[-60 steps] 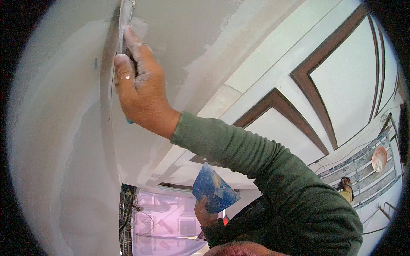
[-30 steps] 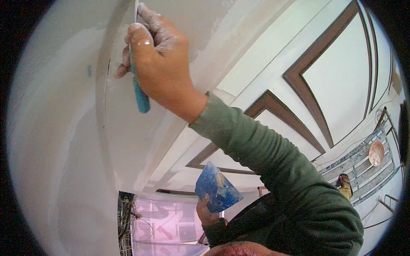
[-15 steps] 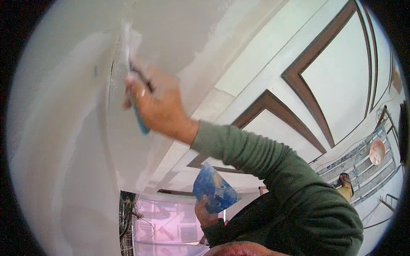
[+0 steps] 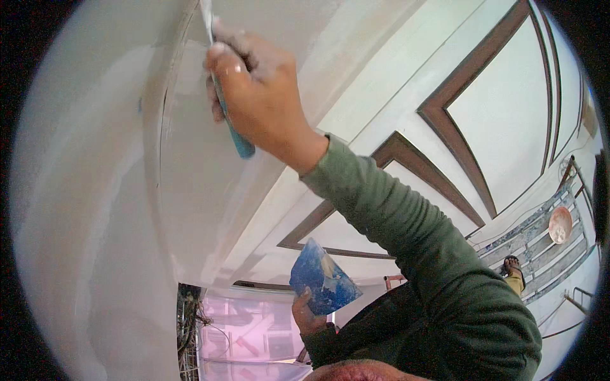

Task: The person applies joint compound to a corner where a wall meets a ceiling using a putty knife. They hold a mud pan in one hand to reload the knife and scrape the blade against the pan's edge to remove excess compound, then continue smoothing the joint on the wall.

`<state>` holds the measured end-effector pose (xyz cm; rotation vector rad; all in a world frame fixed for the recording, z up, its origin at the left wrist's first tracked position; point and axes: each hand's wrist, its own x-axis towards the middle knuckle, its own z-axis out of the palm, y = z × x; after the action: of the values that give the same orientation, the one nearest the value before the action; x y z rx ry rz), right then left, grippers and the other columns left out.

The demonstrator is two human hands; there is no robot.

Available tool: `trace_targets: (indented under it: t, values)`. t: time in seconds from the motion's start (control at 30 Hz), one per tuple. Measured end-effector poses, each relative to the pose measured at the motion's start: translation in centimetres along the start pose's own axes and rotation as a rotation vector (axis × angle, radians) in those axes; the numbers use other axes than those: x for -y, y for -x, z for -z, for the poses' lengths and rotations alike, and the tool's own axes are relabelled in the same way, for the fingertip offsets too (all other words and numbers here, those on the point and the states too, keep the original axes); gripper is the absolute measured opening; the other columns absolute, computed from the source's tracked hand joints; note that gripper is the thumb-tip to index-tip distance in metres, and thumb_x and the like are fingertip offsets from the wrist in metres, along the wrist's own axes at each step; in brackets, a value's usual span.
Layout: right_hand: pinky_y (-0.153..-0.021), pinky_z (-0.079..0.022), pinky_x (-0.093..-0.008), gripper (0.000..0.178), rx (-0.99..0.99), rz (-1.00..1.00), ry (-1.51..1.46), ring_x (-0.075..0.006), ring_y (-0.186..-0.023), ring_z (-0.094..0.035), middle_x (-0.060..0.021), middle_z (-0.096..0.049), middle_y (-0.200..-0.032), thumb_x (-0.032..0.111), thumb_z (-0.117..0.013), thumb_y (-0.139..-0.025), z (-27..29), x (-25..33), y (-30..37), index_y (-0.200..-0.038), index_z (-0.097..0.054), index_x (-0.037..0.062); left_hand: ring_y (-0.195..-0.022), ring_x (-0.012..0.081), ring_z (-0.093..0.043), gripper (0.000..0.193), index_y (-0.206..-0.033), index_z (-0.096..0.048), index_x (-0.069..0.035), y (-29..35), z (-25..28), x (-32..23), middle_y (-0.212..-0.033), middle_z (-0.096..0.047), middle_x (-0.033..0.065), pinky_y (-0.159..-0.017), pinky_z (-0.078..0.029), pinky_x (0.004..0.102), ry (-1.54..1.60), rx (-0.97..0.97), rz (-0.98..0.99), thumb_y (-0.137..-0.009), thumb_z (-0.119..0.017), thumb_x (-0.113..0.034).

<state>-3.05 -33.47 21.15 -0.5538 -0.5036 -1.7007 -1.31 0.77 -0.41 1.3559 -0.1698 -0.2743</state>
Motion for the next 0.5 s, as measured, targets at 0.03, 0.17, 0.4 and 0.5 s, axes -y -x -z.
trace_targets:
  t: [0.03, 0.17, 0.4, 0.5]
  values:
    - [-0.040, -0.043, -0.0261, 0.031, -0.038, 0.036, -0.038, -0.0094, -0.048, -0.052, -0.0040, -0.053, -0.062, 0.009, -0.051, -0.093, -0.1, 0.0, -0.1, -0.116, -0.057, -0.0114, -0.094, 0.0294, -0.064, 0.042, -0.122, -0.051, 0.003, -0.1, 0.4, 0.1, -0.110, -0.062, 0.0139, -0.085, -0.052, 0.0433, 0.007, -0.003, 0.006, -0.083, -0.060, -0.012]
    - [-0.041, -0.044, -0.0269, 0.031, 0.067, -0.090, -0.091, -0.0102, -0.049, -0.053, -0.0052, -0.055, -0.065, 0.008, -0.051, -0.093, -0.8, 0.0, 2.8, -0.117, -0.057, -0.0102, -0.094, 0.0301, -0.064, 0.043, -0.122, -0.051, 0.003, 0.2, 1.2, 0.0, -0.110, -0.062, 0.0146, -0.085, -0.052, 0.0432, -0.040, -0.096, -0.043, -0.083, -0.060, -0.010]
    - [-0.041, -0.046, -0.0279, 0.027, -0.139, -0.120, -0.291, -0.0105, -0.052, -0.056, -0.0049, -0.055, -0.066, 0.009, -0.052, -0.093, -0.4, 1.4, -0.8, -0.114, -0.059, -0.0076, -0.097, 0.0299, -0.063, 0.042, -0.123, -0.051, 0.003, 0.1, 1.0, 0.2, -0.110, -0.062, 0.0145, -0.086, -0.052, 0.0434, 0.012, 0.013, 0.012, -0.083, -0.059, -0.009]
    - [-0.043, -0.049, -0.0278, 0.026, -0.137, 0.015, -0.141, -0.0106, -0.055, -0.056, -0.0049, -0.056, -0.069, 0.008, -0.052, -0.093, -2.6, 0.2, -0.8, -0.112, -0.058, -0.0075, -0.096, 0.0294, -0.064, 0.042, -0.123, -0.051, 0.003, -0.1, 1.9, 0.3, -0.110, -0.063, 0.0142, -0.086, -0.052, 0.0429, 0.052, -0.006, -0.031, -0.083, -0.060, -0.010]
